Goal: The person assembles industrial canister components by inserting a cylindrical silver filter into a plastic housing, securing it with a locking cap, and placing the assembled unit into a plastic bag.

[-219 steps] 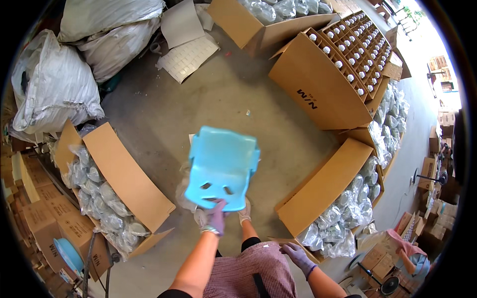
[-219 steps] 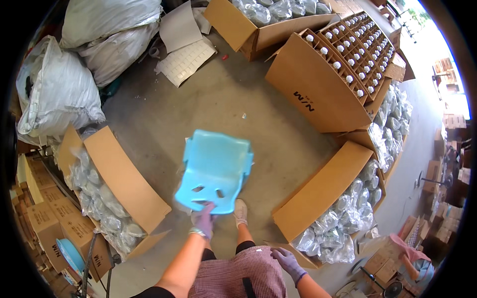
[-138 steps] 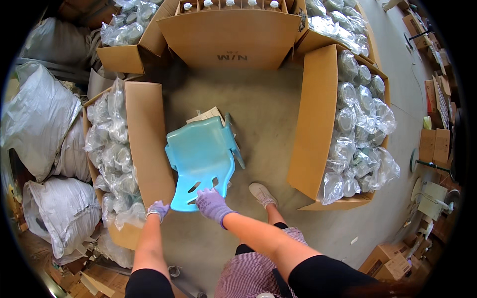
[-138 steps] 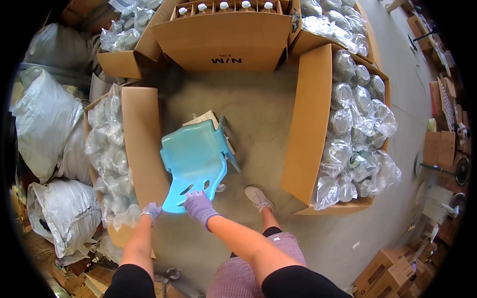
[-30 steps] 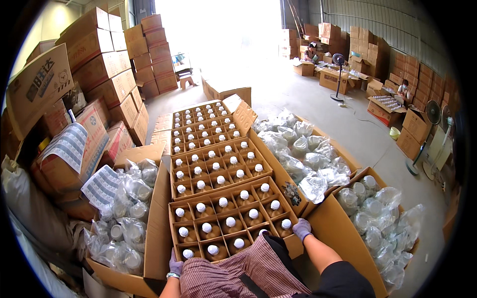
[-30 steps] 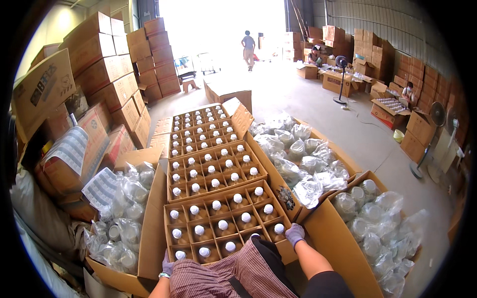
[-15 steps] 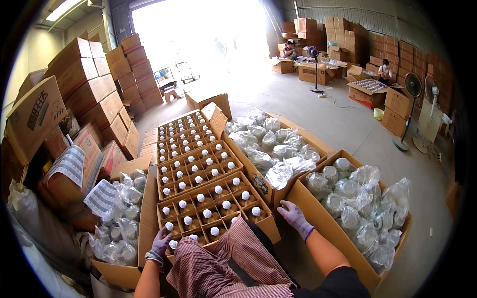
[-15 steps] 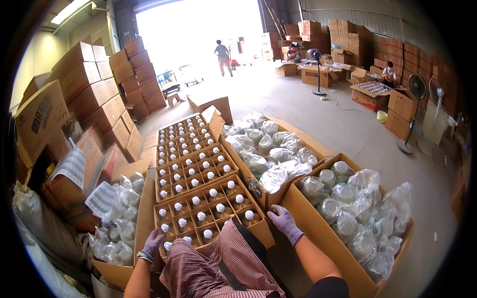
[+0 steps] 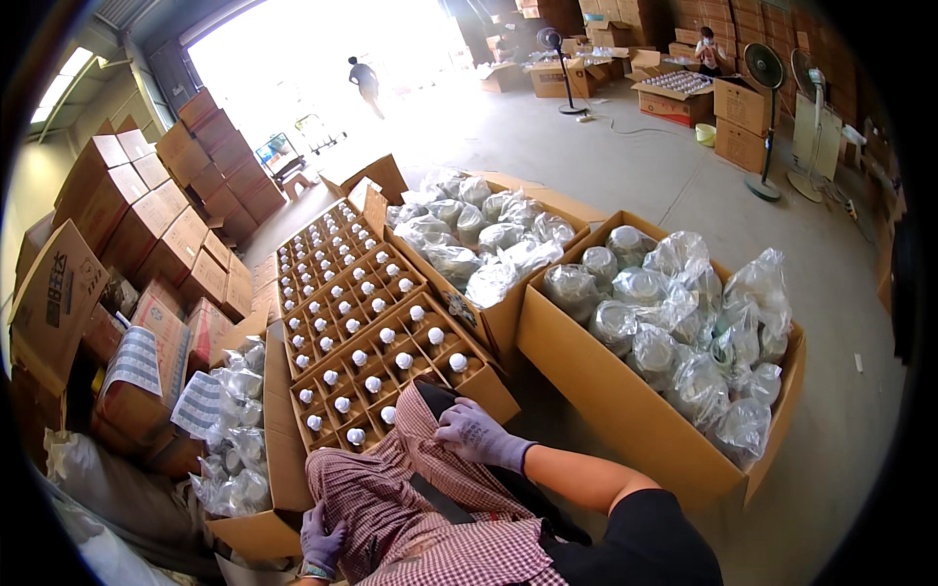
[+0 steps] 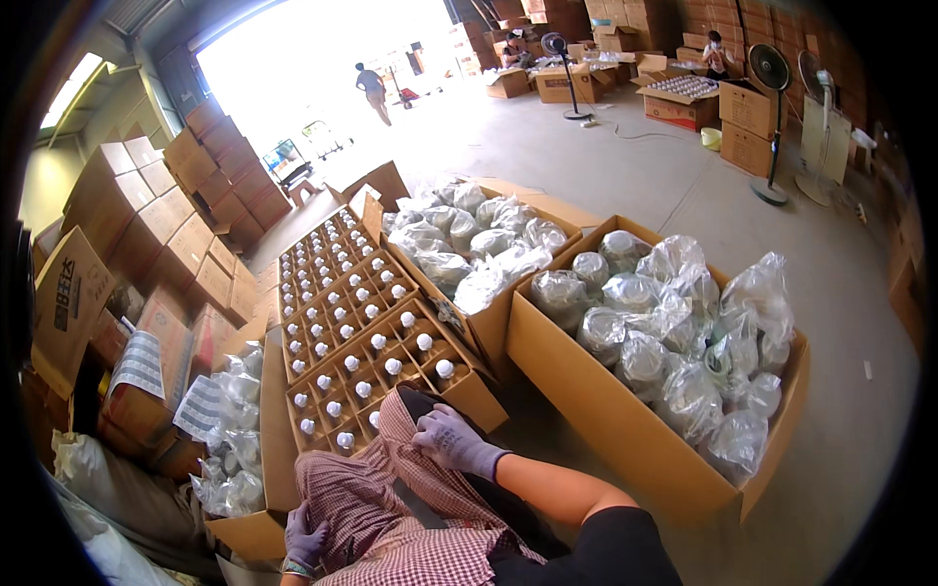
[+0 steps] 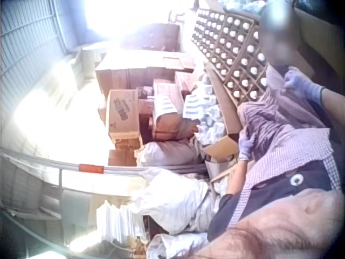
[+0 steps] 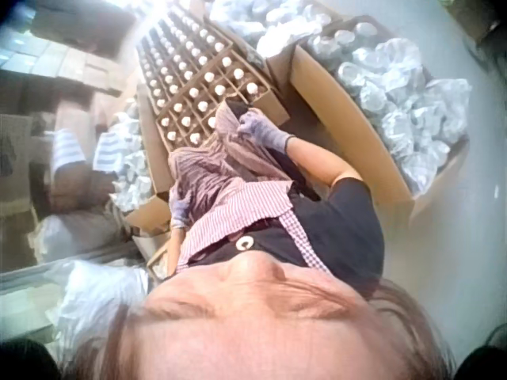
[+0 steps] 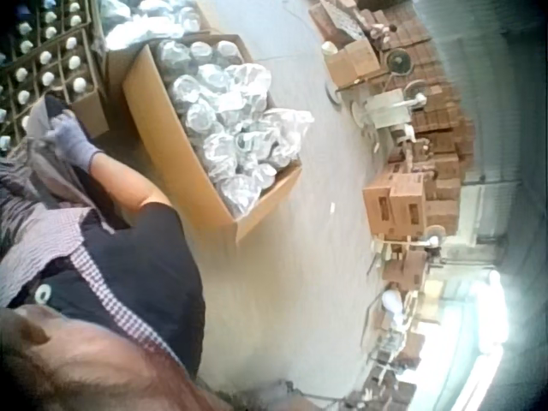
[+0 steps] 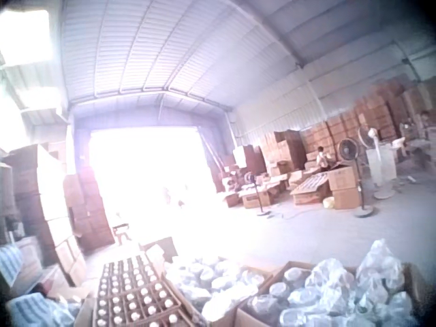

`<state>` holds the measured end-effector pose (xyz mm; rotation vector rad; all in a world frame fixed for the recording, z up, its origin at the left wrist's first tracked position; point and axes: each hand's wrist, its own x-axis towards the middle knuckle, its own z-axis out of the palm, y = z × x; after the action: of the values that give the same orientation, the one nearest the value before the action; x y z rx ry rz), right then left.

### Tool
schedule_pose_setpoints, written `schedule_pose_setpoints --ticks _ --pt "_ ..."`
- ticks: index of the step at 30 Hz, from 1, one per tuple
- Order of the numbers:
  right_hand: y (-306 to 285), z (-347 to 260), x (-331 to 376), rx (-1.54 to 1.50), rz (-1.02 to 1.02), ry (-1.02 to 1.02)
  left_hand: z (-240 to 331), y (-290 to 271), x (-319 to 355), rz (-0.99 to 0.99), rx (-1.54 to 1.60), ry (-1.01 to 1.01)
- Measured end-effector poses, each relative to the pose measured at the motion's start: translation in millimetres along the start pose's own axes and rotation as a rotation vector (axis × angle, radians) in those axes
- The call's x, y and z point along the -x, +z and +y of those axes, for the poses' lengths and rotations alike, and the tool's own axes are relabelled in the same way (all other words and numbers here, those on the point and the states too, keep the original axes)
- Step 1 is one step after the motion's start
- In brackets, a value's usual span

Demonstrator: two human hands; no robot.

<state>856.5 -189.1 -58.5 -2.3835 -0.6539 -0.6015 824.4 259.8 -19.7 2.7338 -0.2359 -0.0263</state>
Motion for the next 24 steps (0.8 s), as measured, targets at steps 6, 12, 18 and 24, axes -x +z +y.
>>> schedule_pose_setpoints --ticks 6,12,18,24 --pt "-56 -19 27 -0.084 -0.078 0.038 -4 -28 52 -0.629 0.678 -0.313" --pt "-153 -25 75 -0.926 -0.075 0.363 -12 -94 75 -0.641 0.642 -0.4" --pt "-95 14 96 -0.18 -0.721 0.61 -113 -17 43 -0.777 0.606 -0.431" --pt "-218 -22 14 -0.321 -0.474 0.407 -35 -152 40 -0.283 -0.148 -0.046"
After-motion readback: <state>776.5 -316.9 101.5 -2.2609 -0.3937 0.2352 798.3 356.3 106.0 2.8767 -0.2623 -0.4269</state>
